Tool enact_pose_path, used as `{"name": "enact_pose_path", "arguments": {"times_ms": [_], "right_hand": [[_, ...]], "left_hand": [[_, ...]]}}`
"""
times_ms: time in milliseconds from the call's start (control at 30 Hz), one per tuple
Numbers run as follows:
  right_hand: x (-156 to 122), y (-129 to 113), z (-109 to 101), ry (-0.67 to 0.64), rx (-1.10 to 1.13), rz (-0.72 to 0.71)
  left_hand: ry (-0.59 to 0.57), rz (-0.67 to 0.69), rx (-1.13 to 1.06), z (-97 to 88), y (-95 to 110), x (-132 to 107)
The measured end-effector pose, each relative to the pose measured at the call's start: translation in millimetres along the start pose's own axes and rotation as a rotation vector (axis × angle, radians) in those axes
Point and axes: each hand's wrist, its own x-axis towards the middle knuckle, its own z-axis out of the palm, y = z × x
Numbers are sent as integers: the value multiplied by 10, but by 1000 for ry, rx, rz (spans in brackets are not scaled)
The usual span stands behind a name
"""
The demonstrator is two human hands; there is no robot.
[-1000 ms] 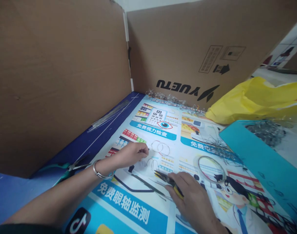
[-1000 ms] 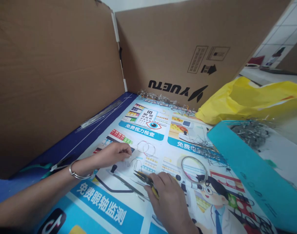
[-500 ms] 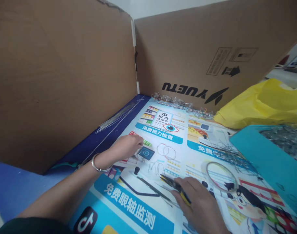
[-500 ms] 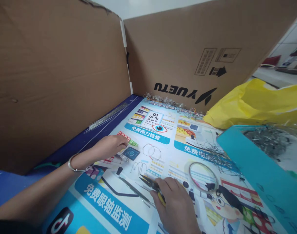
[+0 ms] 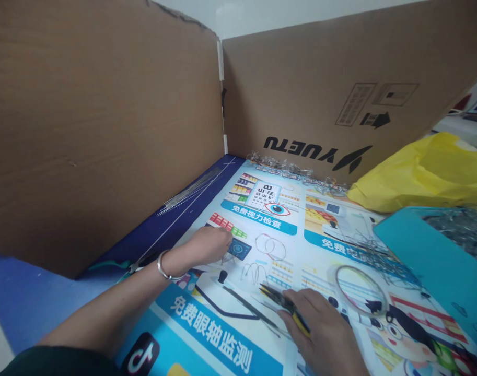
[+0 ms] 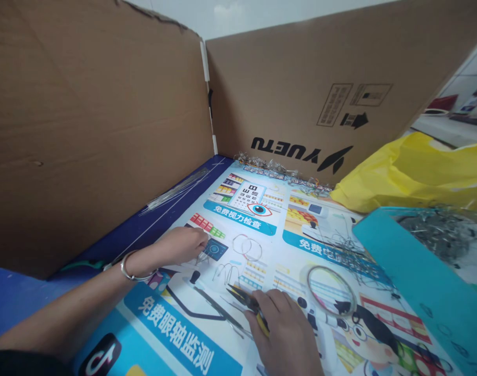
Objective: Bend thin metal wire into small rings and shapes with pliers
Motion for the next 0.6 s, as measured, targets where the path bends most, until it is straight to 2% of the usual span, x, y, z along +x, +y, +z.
{"name": "enact_pose_path", "arguments": {"times_ms": [133, 333, 600], "right_hand": [[7, 14, 7, 7, -4, -16], [23, -1, -12, 5, 22, -12], [23, 5, -14, -15, 19, -29]], "left_hand": [[-15, -25, 6, 2, 0, 7], [60, -92, -74, 58, -58, 39], [116, -7, -272, 40, -93, 36]]}}
